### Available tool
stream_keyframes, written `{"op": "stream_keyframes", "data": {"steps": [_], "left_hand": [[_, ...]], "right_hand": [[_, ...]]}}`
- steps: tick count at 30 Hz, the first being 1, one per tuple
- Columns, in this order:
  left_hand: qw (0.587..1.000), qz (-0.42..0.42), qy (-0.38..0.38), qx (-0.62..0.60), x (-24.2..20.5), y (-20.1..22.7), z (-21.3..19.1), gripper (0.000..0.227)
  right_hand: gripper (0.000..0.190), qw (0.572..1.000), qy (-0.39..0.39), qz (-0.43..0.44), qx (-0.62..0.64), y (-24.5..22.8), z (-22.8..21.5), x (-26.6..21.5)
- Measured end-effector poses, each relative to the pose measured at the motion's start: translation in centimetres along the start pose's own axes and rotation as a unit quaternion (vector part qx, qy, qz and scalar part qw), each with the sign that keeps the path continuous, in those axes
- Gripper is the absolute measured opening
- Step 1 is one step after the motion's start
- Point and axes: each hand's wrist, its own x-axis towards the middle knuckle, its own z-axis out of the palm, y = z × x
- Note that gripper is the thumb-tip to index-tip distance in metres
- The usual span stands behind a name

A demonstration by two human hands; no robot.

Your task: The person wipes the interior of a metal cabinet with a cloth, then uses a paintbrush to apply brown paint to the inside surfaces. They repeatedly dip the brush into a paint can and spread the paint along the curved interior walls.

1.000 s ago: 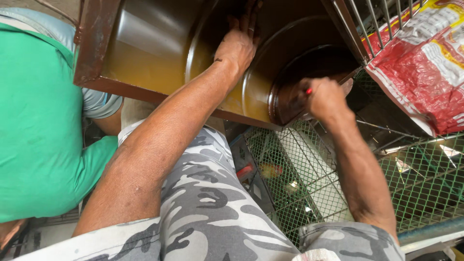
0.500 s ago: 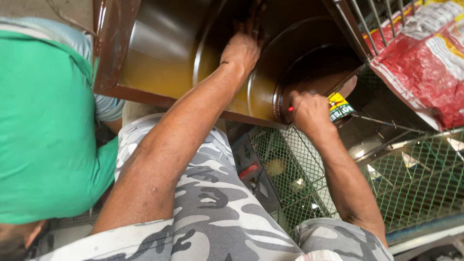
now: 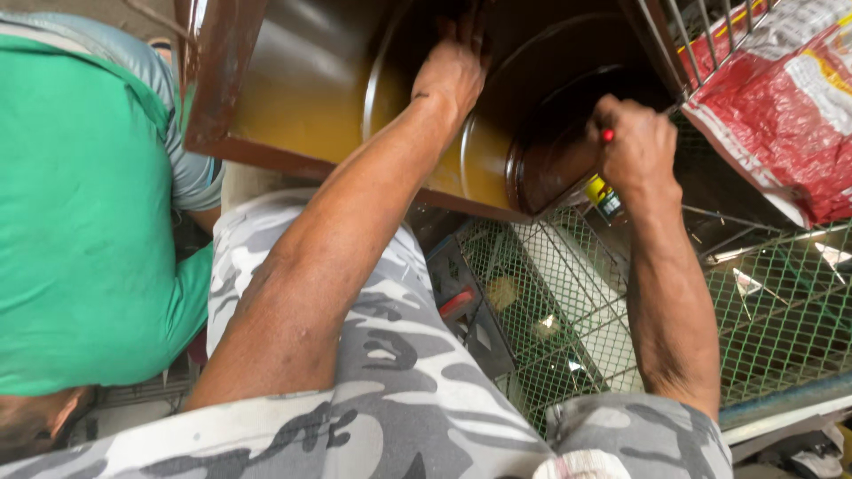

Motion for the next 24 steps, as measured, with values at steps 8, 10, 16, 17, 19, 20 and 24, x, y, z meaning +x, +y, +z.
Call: {"op": "stream_keyframes", "data": {"steps": [8,10,16,17,19,20,24], "left_hand": [[0.999,-0.035,0.021,0.035,0.1,-1.1,-1.8,0.052],[0.999,-0.03,0.004,0.012,-2.1,0.8,-0.8,0.054],[1.0,-0.001,-0.005,0.023,-1.0,-0.5,-2.1,0.058],[0.998,0.03,-0.056,0.019,-1.0,-0.5,-2.4,0.057],[0.999,-0.004,-0.037,0.013,-0.9,-0.7,-3.2,0.053],[0.999,-0.024,-0.027,0.01,-0.7,-1.0,-3.6,0.051],[0.998,-0.03,-0.001,0.054,-1.9,-0.6,-3.2,0.06]], "right_hand": [[0.015,0.985,0.111,-0.024,0.126,-1.5,7.1,2.2],[0.015,0.983,0.03,0.006,0.18,-2.1,8.7,-1.1],[0.019,0.968,-0.144,0.04,0.201,-3.2,6.3,-1.2],[0.019,0.963,-0.176,0.037,0.198,-2.9,5.8,-0.9],[0.02,0.949,-0.246,0.045,0.192,-2.3,4.6,-0.1],[0.021,0.939,-0.283,0.055,0.188,-1.9,4.0,0.5],[0.026,0.923,-0.33,0.063,0.188,-2.1,3.4,0.7]]}}
